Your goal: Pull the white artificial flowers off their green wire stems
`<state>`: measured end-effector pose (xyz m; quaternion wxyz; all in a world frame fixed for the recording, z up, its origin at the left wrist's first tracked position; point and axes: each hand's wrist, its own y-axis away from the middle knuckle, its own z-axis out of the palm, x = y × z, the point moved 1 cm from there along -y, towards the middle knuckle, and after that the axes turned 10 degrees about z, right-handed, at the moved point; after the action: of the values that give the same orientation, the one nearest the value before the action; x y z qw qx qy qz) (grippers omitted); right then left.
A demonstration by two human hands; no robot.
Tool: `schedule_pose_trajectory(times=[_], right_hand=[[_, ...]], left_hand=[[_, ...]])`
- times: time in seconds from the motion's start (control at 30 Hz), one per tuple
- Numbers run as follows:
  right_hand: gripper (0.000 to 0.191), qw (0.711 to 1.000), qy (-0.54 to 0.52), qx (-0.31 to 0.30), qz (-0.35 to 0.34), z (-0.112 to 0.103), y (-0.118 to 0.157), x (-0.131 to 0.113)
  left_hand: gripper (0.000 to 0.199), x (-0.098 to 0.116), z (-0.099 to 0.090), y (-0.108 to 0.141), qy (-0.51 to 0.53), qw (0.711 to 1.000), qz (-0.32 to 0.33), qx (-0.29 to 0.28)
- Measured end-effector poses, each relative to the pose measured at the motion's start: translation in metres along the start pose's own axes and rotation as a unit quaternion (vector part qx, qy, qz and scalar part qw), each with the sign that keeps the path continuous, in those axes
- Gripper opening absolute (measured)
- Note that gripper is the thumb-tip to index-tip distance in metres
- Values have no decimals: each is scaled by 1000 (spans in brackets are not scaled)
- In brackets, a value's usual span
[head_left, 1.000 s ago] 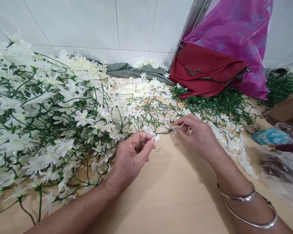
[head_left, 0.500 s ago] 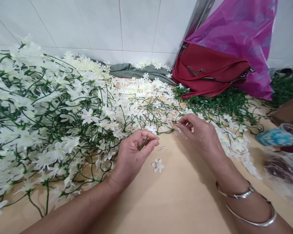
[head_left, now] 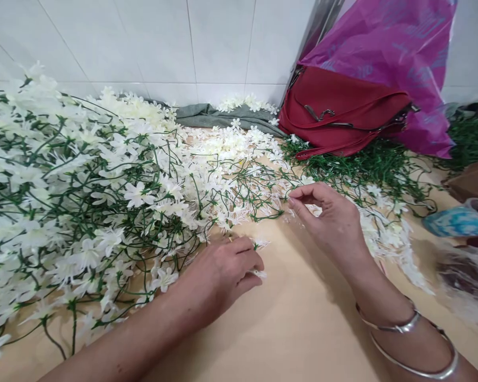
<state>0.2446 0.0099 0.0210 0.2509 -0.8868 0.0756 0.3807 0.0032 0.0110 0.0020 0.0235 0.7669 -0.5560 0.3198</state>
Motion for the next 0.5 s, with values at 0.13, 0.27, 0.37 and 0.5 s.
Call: schedule_pose_trajectory(times=[0.13,0.27,0.37,0.5], right_hand=[[7,999,-48,-12,-7,2,6,-8],[6,968,-221,-105,47,9,18,-24],[16,938,-291,-170,77,14,27,-37],[18,929,-306,-194,76,20,34,-46]], left_hand=[[11,-1,0,-4,85,993,-17,74],[5,2,-7,-11,226,927,-133,270],[8,5,-10,-14,354,834,-214,366],[10,8,-8,-15,403,801,-225,382]])
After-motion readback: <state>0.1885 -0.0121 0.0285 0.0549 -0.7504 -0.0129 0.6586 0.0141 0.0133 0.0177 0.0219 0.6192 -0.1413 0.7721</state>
